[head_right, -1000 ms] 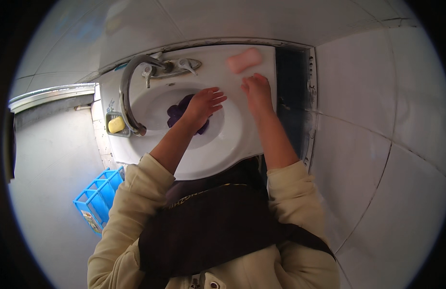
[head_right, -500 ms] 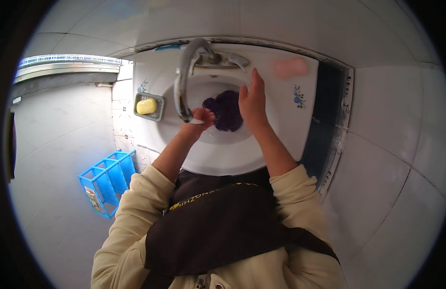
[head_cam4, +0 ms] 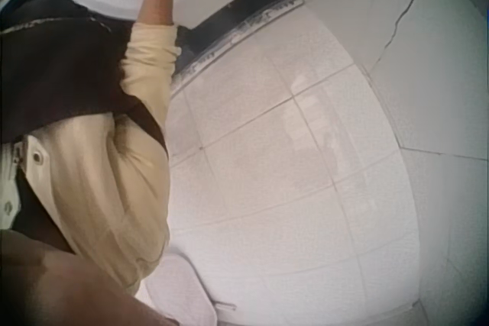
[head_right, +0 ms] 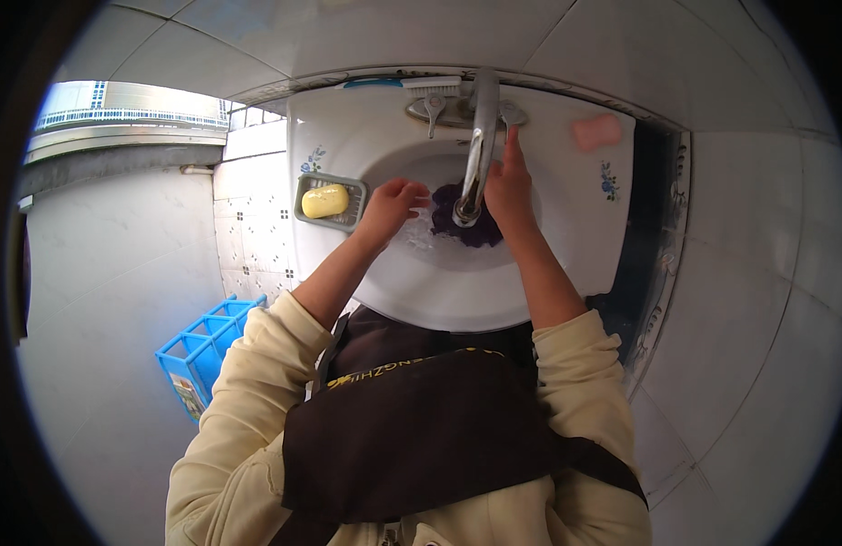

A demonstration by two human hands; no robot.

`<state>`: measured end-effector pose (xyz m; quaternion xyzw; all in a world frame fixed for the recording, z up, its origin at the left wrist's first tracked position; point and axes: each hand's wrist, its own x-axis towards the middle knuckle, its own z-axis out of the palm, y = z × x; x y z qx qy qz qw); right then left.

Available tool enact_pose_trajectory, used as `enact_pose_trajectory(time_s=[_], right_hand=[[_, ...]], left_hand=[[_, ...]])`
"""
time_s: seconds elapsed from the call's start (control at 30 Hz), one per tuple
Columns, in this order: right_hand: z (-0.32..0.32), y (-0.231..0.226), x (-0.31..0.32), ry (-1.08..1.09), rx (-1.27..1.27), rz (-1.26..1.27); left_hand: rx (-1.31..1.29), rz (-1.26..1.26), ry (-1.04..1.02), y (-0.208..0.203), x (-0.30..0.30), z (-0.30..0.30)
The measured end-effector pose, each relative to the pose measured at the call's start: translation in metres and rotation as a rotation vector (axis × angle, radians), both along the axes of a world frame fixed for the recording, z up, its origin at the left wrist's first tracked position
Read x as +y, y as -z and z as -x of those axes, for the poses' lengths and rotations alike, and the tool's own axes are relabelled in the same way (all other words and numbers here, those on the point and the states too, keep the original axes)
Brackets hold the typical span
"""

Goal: The person washes a purple cloth under running water, then uses it to wipe the sink basin, faucet, and surrounding tiled surfaces. They repeatedly rinse the cloth and continue wiping different areas of the sink and nearby wall tiles.

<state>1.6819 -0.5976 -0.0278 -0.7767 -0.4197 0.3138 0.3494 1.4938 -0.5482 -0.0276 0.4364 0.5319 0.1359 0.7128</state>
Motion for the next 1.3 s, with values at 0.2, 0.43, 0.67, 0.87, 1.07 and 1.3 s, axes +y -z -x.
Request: enact_pose_trajectory(time_s=[0.2,0.43,0.67,0.87,1.07,1.3], right_hand=[[0.003,0.042,-0.034,0.032,-0.151,-0.051],[0.078,0.078,-0.070,-0.325,-0.386,0.488],[0.060,0.060,-0.040,0.078,0.492,0.386],[0.080,-0.043,-0.008,0.141,0.606,0.006],[0.111,-0.061,0.043,0.198,0.262,-0.215],[0.125,-0.007,0.134,-0.128,-0.446,-0.079]], left_hand=[[0.256,-0.673,0.091,-0.007,0.039,0.014],[0.599,-1.452,0.366,-0.009,0.123,0.015],[0.907,-1.307,0.697,-0.006,0.144,0.009],[0.826,-1.291,0.763,-0.009,0.140,0.047],[0.816,-1.130,0.551,-0.032,0.112,0.107],[0.849,-1.058,0.366,-0.027,0.098,0.153]])
